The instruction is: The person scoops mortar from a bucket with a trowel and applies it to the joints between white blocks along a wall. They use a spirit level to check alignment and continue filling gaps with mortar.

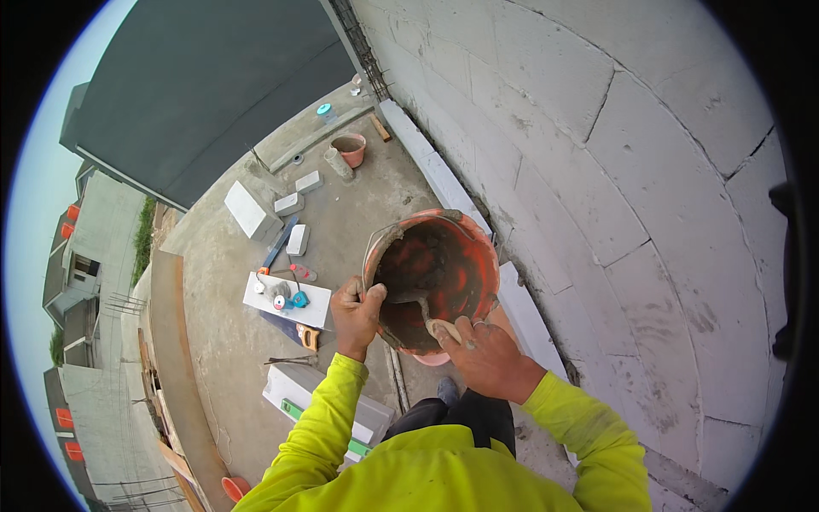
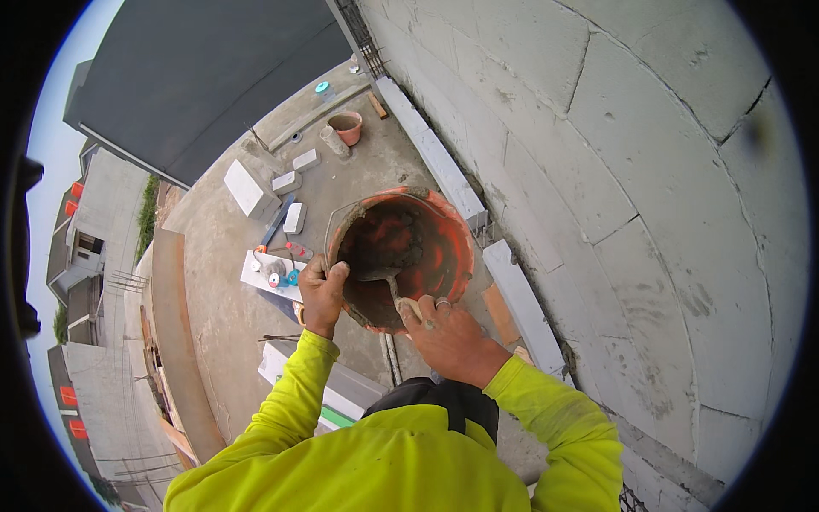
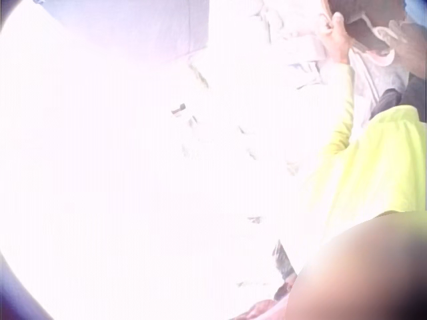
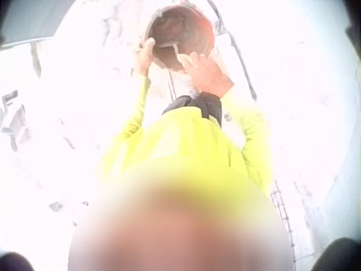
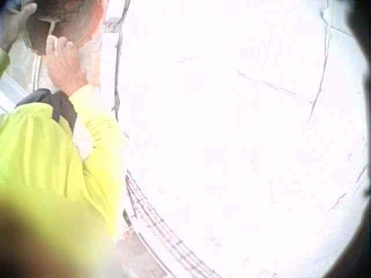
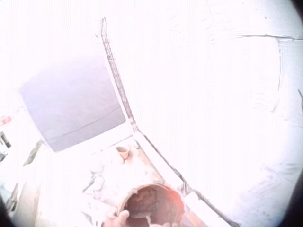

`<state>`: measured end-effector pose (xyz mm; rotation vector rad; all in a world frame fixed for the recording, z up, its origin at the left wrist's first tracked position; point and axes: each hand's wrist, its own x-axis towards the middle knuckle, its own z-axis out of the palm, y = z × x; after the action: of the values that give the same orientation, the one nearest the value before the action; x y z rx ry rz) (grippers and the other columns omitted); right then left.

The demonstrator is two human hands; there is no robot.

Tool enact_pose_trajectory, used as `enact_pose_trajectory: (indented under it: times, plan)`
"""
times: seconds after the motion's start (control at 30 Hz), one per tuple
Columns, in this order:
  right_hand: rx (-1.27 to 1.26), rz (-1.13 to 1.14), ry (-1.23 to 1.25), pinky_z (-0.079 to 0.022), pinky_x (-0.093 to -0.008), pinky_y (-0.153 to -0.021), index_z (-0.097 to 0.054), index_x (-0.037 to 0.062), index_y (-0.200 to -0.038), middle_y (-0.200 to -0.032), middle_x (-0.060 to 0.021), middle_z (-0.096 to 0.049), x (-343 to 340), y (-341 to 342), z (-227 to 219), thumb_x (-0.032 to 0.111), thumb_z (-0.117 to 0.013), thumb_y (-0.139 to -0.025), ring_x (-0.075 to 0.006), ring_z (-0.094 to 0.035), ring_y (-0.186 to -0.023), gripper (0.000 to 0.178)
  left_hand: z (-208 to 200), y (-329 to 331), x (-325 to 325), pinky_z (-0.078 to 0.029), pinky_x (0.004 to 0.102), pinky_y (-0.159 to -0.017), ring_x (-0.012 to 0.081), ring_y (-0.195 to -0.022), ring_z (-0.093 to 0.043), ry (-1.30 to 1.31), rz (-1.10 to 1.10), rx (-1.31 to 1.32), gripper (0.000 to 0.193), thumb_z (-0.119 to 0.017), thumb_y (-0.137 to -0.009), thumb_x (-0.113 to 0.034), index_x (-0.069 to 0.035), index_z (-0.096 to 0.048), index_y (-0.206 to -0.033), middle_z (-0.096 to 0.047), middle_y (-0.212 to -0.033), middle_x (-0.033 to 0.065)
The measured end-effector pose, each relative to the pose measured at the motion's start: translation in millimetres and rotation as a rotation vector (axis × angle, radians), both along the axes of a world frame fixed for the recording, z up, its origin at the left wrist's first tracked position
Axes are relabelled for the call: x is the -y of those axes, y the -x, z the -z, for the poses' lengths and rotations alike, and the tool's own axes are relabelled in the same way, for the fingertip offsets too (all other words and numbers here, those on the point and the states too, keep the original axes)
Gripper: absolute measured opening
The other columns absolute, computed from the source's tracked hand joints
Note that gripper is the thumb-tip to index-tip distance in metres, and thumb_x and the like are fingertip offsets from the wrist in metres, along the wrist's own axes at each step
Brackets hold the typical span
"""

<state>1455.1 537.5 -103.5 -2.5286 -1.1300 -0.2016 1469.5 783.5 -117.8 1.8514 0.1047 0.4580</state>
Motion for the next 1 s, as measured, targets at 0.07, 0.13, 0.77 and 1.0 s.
enact_pose_trajectory:
  times: [0.07, 0.13, 0.77, 1.0]
  plan:
    - [0.068, 0.042, 0.195, -0.050, -0.0383, -0.069, -0.054, 0.0028, -0.139, -0.096, -0.0141, -0.053, -1, -3, -8, 0.009, -0.060, -0.080, -0.0279, -0.061, -0.081, 0.060, -12, 11, -5, -0.032, 0.0270, -0.052, 0.0057, -0.060, -0.035, 0.016, -0.020, -0.019, 0.037, -0.070, -0.086, -0.013, -0.007, -0.041, -0.063, -0.040, -0.061, -0.0050]
    - [0.168, 0.127, 0.156, -0.051, -0.0372, -0.067, -0.054, 0.0027, -0.139, -0.098, -0.0143, -0.053, 1, -4, -12, 0.009, -0.060, -0.081, -0.0277, -0.061, -0.083, 0.059, -23, 22, -6, -0.031, 0.0272, -0.052, 0.0064, -0.060, -0.035, 0.062, -0.020, -0.047, 0.039, -0.069, -0.086, -0.013, -0.007, -0.039, -0.063, -0.039, -0.059, -0.0049]
    - [-0.037, -0.051, -0.152, -0.053, -0.0473, -0.063, -0.051, 0.0061, -0.140, -0.097, -0.0204, -0.061, -37, 27, -99, 0.010, -0.064, -0.078, -0.0362, -0.066, -0.075, 0.063, -70, 50, -50, -0.031, 0.0245, -0.056, 0.0046, -0.065, -0.035, 0.084, -0.090, 0.231, 0.029, -0.065, -0.088, -0.008, -0.007, -0.045, -0.067, -0.042, -0.068, -0.0072]
    - [0.093, -0.013, -0.106, -0.054, -0.0392, -0.062, -0.049, -0.0009, -0.140, -0.099, -0.0177, -0.060, -40, 47, -105, 0.010, -0.068, -0.077, -0.0308, -0.065, -0.073, 0.067, -78, 58, -56, -0.028, 0.0258, -0.055, 0.0056, -0.064, -0.032, -0.010, -0.168, 0.270, 0.039, -0.067, -0.087, -0.007, -0.008, -0.035, -0.065, -0.038, -0.066, -0.0055]
